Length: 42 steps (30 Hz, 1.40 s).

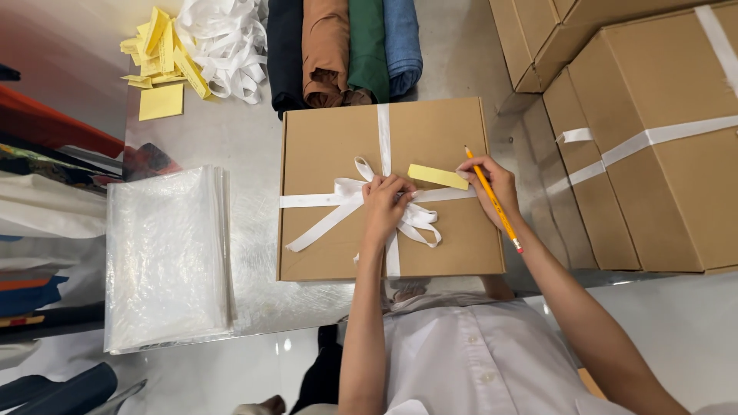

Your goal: The person ties a white ribbon into a bow on a cardboard box, then picks up a yellow sticky note and a pencil. They write on the note and place it on the box.

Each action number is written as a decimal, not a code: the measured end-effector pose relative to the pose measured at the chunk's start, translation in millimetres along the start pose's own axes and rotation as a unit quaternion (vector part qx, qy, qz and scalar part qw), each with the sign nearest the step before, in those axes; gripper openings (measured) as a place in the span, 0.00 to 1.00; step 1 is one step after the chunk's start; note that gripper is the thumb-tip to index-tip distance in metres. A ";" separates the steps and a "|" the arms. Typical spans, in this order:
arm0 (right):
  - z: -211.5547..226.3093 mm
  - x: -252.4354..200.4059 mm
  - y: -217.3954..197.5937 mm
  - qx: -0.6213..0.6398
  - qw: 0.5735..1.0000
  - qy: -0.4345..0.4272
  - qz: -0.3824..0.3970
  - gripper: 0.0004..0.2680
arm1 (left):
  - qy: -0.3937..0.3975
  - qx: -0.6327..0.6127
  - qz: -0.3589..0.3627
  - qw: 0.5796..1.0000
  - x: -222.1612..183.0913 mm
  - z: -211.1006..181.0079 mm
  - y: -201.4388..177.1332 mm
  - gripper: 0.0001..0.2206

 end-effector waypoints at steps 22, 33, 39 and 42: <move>-7.7 19.6 4.7 -0.016 0.998 -0.034 0.048 0.04 | -0.007 -0.065 -0.206 0.976 5.5 -20.2 -21.0 0.05; 25.6 37.4 10.8 -0.035 0.992 -0.110 0.044 0.04 | -0.042 0.055 -0.145 0.987 15.2 2.1 -0.3 0.09; 15.1 64.9 89.6 0.266 0.958 0.110 0.003 0.16 | -0.057 0.059 -0.138 0.987 17.7 -3.5 -5.3 0.07; 19.8 72.0 95.5 0.267 0.957 0.112 0.001 0.14 | -0.050 0.059 -0.148 0.986 20.2 -1.2 -4.8 0.06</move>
Point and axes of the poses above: each hand's wrist, its own x-axis towards the middle knuckle, its own y-axis out of the palm, z = x × y, the point moved 6 cm from there along x, towards the middle knuckle, and after that the axes turned 4 degrees about -z, right-handed, at the moved point
